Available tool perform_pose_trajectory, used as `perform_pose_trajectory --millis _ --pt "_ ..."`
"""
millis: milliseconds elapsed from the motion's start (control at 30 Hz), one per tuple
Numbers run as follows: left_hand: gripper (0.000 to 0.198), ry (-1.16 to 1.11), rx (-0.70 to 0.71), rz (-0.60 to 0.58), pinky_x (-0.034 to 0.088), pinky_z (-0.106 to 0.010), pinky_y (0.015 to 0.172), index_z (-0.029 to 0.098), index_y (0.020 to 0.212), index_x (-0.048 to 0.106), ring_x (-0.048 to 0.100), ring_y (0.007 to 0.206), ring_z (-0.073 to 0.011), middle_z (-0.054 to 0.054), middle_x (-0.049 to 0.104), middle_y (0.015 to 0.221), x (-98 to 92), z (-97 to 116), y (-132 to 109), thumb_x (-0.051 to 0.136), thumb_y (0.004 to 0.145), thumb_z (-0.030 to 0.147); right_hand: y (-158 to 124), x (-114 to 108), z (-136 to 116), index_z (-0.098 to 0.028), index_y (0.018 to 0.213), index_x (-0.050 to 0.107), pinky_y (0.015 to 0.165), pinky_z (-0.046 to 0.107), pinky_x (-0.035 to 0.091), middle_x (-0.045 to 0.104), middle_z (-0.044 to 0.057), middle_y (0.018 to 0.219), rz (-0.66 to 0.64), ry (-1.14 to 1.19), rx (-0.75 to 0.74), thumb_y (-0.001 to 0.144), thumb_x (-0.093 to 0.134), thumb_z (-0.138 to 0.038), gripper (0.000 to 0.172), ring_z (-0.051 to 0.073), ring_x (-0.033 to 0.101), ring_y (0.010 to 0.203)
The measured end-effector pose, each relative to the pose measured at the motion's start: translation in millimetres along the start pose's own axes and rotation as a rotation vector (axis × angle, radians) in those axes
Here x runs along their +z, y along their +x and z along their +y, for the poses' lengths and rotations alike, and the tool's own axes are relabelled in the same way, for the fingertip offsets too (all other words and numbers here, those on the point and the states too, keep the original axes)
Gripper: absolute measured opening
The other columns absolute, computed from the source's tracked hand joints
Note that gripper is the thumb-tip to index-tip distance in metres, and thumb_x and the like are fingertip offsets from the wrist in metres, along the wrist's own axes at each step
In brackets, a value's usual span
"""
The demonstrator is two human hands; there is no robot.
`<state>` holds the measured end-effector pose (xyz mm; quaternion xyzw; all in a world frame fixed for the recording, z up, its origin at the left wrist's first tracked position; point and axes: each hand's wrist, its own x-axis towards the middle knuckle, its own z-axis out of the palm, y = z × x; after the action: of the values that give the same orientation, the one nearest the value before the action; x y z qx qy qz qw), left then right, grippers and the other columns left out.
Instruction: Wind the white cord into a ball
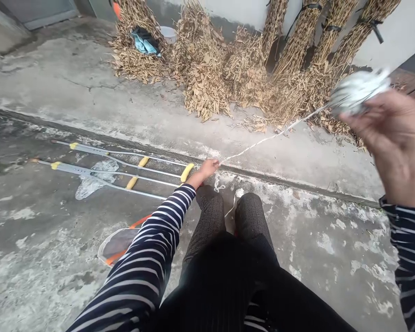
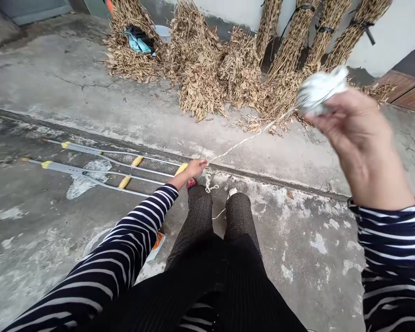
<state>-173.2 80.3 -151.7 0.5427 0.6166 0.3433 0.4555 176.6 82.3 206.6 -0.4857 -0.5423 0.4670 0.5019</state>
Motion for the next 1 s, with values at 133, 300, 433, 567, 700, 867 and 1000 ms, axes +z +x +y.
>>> perform_pose_trajectory --millis 133,300,433,567,700,867,1000 --pt "0.038 -0.034 0.013 0.042 0.054 -0.039 0.098 0.014 0.127 0.071 0.069 0.1 -0.0222 -0.016 0.074 0.128 24.4 44.1 -1.6 0.063 0.09 0.017 -17.0 56.7 30.0 -0.01 0.092 0.076 0.067 0.02 0.068 0.079 0.009 0.102 -0.005 0.085 0.266 0.078 0.067 0.006 0.024 0.015 0.076 0.085" --pt "0.043 -0.382 0.379 -0.059 0.045 -0.041 0.115 0.021 0.133 0.071 0.064 0.129 -0.0255 -0.011 0.071 0.136 62.0 138.2 -8.2 0.073 0.09 0.027 -10.0 71.5 71.5 -0.014 0.093 0.075 0.065 0.026 0.069 0.079 0.007 0.101 -0.215 0.107 0.398 0.066 0.073 0.003 0.032 0.017 0.075 0.081" --pt "0.031 -0.587 0.462 -0.124 0.051 -0.037 0.104 0.015 0.108 0.079 0.072 0.109 -0.0236 -0.009 0.08 0.104 72.8 180.4 -18.1 0.079 0.085 0.037 -10.1 55.3 91.2 -0.018 0.099 0.074 0.065 0.029 0.068 0.077 0.004 0.097 -0.369 0.13 0.366 0.06 0.078 -0.007 0.04 0.017 0.073 0.077" --pt "0.024 -0.579 0.424 -0.234 0.053 -0.032 0.09 0.013 0.092 0.078 0.07 0.079 -0.0157 -0.004 0.075 0.074 64.1 190.3 -41.8 0.073 0.089 0.037 -29.1 29.7 109.4 -0.023 0.111 0.071 0.067 0.032 0.066 0.077 0.004 0.103 -0.383 0.179 0.319 0.057 0.076 -0.017 0.054 0.021 0.073 0.084" --pt "0.021 -0.47 0.449 -0.325 0.05 -0.029 0.088 0.013 0.079 0.074 0.068 0.079 -0.0134 -0.005 0.076 0.079 48.0 194.1 -65.4 0.068 0.09 0.03 -59.2 17.4 136.9 -0.023 0.119 0.067 0.092 0.05 0.062 0.076 0.01 0.117 -0.353 0.268 0.292 0.051 0.073 -0.021 0.069 0.033 0.072 0.113" --pt "0.019 -0.331 0.391 -0.374 0.05 -0.027 0.08 0.013 0.079 0.075 0.066 0.075 -0.0134 -0.005 0.075 0.078 35.2 194.6 -76.8 0.063 0.089 0.024 -83.4 23.0 158.8 -0.026 0.114 0.07 0.089 0.049 0.06 0.077 0.008 0.115 -0.316 0.327 0.262 0.049 0.076 -0.027 0.065 0.034 0.072 0.112" --pt "0.017 -0.288 0.337 -0.423 0.049 -0.026 0.078 0.012 0.081 0.075 0.066 0.073 -0.0129 -0.004 0.074 0.073 27.7 191.2 -80.3 0.06 0.088 0.018 -88.4 24.3 159.0 -0.026 0.101 0.074 0.085 0.045 0.058 0.078 0.006 0.103 -0.296 0.255 0.199 0.049 0.079 -0.027 0.052 0.03 0.072 0.096"
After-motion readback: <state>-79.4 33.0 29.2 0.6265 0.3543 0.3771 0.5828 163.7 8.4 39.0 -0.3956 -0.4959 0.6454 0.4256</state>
